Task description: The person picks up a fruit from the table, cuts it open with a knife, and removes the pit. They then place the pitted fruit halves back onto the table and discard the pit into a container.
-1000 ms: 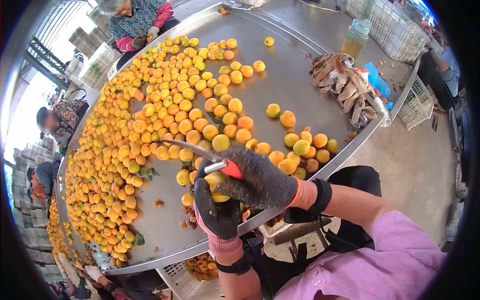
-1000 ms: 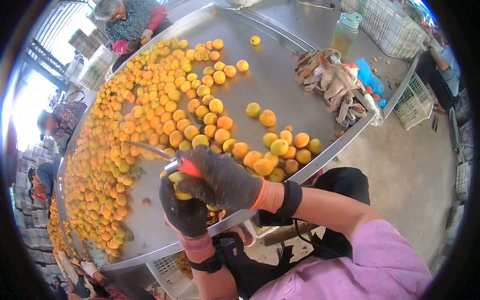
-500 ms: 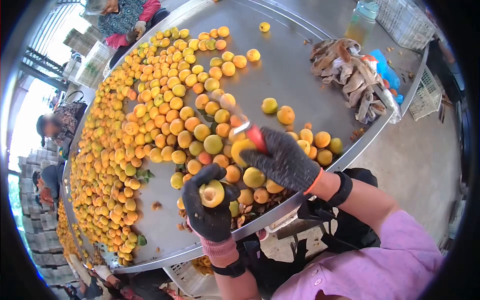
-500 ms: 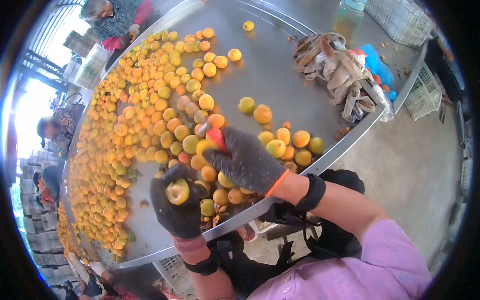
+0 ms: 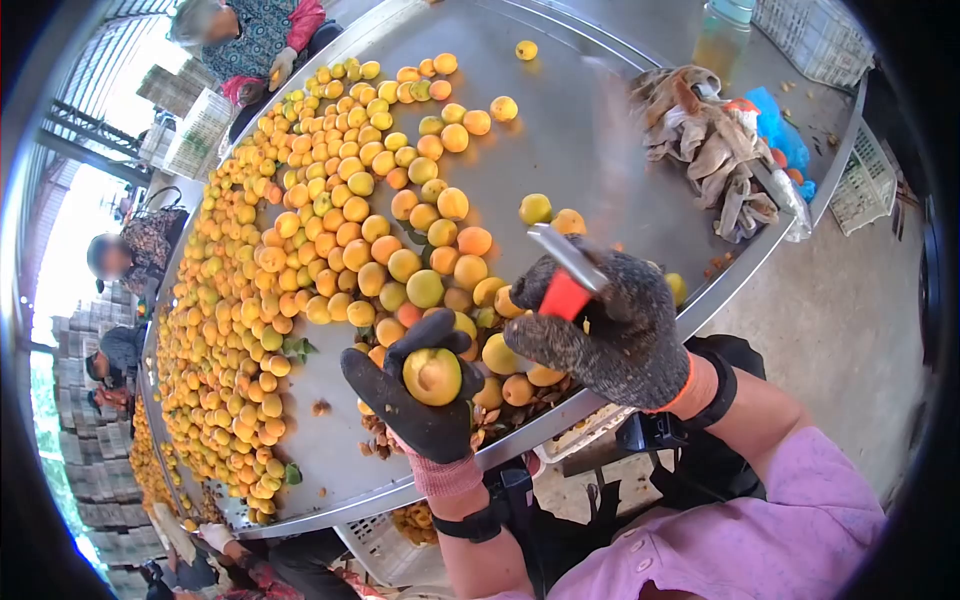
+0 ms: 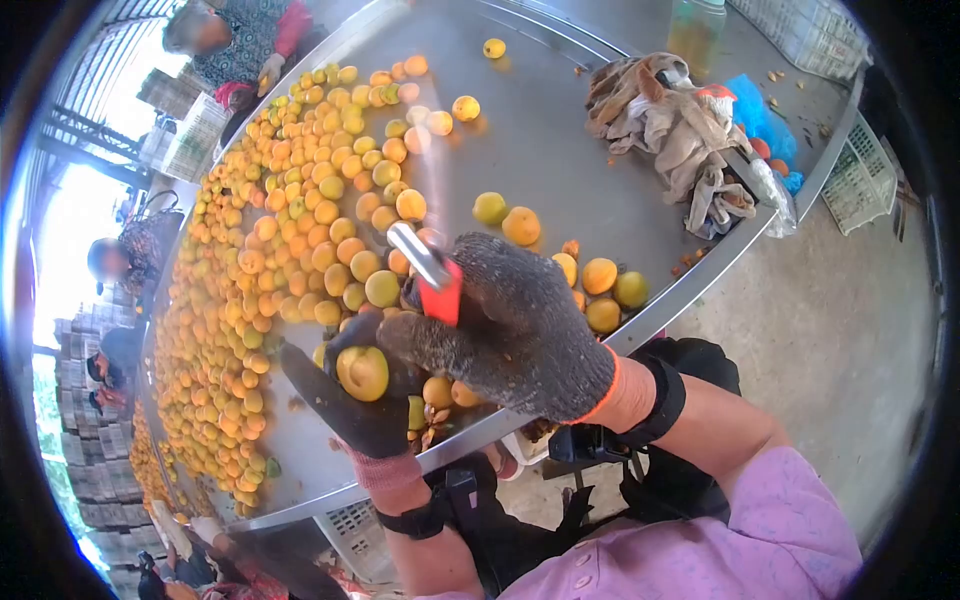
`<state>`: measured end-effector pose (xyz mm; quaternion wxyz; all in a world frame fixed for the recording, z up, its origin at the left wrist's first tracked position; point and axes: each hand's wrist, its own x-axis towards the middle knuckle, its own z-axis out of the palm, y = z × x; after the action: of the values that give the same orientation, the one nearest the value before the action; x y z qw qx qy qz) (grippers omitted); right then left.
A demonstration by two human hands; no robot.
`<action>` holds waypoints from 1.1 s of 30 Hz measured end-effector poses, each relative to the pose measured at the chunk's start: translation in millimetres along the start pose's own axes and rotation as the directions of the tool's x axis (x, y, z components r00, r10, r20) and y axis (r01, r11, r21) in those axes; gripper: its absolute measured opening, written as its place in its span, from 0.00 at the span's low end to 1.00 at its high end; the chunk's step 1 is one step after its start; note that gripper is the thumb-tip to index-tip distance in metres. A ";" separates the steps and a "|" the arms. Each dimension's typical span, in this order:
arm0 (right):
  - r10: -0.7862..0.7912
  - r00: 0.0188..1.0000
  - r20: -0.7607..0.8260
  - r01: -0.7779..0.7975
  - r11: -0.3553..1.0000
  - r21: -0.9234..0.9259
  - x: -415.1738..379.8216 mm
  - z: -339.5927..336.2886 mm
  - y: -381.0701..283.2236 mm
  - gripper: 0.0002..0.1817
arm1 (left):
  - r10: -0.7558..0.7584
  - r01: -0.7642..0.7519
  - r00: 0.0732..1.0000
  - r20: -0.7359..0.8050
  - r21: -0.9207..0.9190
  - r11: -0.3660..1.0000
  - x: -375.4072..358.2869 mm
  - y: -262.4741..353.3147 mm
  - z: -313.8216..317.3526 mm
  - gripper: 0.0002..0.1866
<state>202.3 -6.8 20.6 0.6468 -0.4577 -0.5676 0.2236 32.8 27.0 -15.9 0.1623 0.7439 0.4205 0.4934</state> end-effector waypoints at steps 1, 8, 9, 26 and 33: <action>-0.004 1.000 -0.004 0.004 1.000 0.000 -1.2 -1.7 -1.3 0.14 | -0.082 0.063 0.992 -0.098 -0.185 0.981 1.0 6.8 6.6 0.16; 0.115 0.992 0.053 -0.125 0.949 0.290 -4.8 0.5 2.5 0.09 | 0.194 -0.320 0.944 0.266 0.602 0.732 7.5 18.9 -4.3 0.38; 0.116 0.992 0.053 -0.126 0.950 0.287 -3.2 -2.1 2.3 0.09 | 0.194 -0.319 0.944 0.265 0.600 0.734 3.6 16.2 -0.6 0.38; 0.146 0.903 0.405 -0.240 0.952 0.190 1.3 -16.5 4.5 0.08 | 0.067 -0.067 0.981 0.184 -0.011 0.998 -11.7 -4.0 -4.3 0.39; -0.019 0.920 0.391 -0.054 0.983 0.174 -0.9 -9.5 4.7 0.06 | 0.044 -0.044 0.999 0.018 0.042 0.998 -14.0 -2.0 -0.6 0.37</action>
<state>212.1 -8.4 16.7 0.5575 -0.3483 -0.6583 0.3668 29.1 17.1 -25.3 0.1390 0.7603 0.4131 0.4815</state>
